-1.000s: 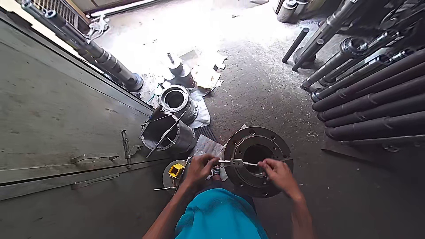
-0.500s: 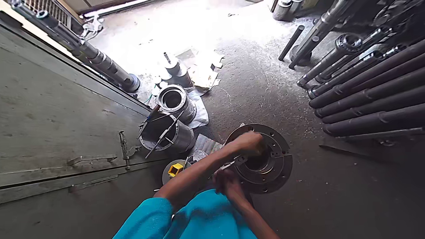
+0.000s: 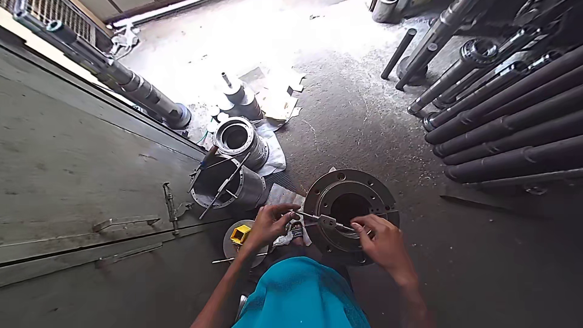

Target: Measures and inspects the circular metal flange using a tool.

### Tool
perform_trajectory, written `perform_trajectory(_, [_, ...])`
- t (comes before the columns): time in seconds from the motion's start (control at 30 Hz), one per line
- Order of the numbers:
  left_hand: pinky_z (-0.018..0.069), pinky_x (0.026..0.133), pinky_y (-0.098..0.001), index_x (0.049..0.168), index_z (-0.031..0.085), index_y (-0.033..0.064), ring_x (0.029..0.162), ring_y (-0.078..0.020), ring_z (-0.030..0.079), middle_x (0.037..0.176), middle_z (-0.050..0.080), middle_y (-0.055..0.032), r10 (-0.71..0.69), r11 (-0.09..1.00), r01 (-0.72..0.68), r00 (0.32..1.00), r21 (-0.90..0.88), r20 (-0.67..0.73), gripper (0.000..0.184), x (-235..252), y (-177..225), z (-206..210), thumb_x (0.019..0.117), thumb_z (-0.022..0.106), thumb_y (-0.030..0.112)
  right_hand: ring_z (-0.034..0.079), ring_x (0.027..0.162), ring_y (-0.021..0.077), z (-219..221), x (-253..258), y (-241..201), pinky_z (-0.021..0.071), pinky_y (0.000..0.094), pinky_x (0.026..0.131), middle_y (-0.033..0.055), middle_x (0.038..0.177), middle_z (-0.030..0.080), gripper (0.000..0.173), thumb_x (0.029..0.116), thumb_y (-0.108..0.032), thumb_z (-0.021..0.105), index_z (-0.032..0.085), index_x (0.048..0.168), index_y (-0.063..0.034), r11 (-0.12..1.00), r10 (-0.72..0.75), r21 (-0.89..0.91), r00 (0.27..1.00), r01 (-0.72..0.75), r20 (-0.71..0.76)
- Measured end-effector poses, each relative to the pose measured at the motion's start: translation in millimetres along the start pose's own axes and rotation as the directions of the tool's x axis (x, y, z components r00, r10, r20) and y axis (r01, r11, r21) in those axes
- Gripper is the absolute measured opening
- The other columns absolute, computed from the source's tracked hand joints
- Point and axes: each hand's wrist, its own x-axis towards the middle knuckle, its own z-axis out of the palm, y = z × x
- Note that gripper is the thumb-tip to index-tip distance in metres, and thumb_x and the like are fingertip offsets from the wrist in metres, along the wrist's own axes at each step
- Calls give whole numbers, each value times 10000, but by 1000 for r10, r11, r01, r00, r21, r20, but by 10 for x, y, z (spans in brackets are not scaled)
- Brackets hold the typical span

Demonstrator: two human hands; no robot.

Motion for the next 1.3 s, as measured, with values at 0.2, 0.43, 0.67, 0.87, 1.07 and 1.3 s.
perform_trajectory(0.2, [609, 564, -295, 1130, 749, 49, 621, -116, 699, 982, 774, -58, -64, 990, 44, 987, -137, -145, 198, 430, 183, 390, 1024, 584, 75, 691, 643, 138, 106, -145, 106, 599, 401, 686, 9, 757, 737, 406, 1092, -292, 437, 752, 983, -62, 924, 60, 269, 796, -273, 602])
perform_trajectory(0.43, [548, 776, -597, 1113, 759, 179, 933, -293, 701, 976, 740, -75, -59, 717, -434, 741, 545, 669, 202, 1105, 902, 1022, 963, 629, 143, 576, 525, 29, 1111, 96, -1111, 502, 219, 538, -6, 651, 664, 300, 1044, -57, 424, 667, 894, 34, 483, 157, 715, 853, -506, 498])
perform_trajectory(0.67, [593, 906, -397, 1387, 608, 109, 1014, -131, 724, 1170, 750, -33, 153, 956, -219, 939, 196, 307, 381, 328, 164, 206, 1028, 579, 232, 707, 754, 72, 537, -15, -463, 614, 301, 727, 7, 860, 755, 259, 1026, -218, 559, 773, 1017, -72, 857, -115, 509, 993, 78, 41])
perform_trajectory(0.87, [618, 607, -321, 1325, 623, -9, 731, -179, 727, 1065, 756, -122, -85, 935, 69, 996, -348, -31, 354, -595, -320, 345, 976, 626, 54, 697, 989, 284, 124, 520, 165, 569, 520, 835, 89, 1116, 721, 382, 1044, -420, 504, 781, 1098, -163, 992, -126, -17, 991, 126, -42])
perform_trajectory(1.07, [610, 632, -304, 1106, 715, -28, 736, -156, 726, 1022, 766, -106, -58, 941, -44, 956, -337, -288, 180, 97, -109, 428, 1001, 601, 63, 707, 697, 299, 476, -206, -160, 571, 501, 597, 123, 752, 682, 457, 1063, -332, 433, 709, 852, -36, 996, 2, -85, 985, -17, -175])
perform_trajectory(1.3, [556, 547, -289, 1194, 725, 88, 580, -107, 650, 978, 775, -43, -68, 989, 67, 998, -134, -6, 233, 752, 148, 342, 1054, 541, 107, 700, 648, 266, 472, -402, -260, 553, 538, 555, 64, 702, 691, 403, 1003, -378, 506, 732, 820, -99, 999, -33, -7, 997, 33, 73])
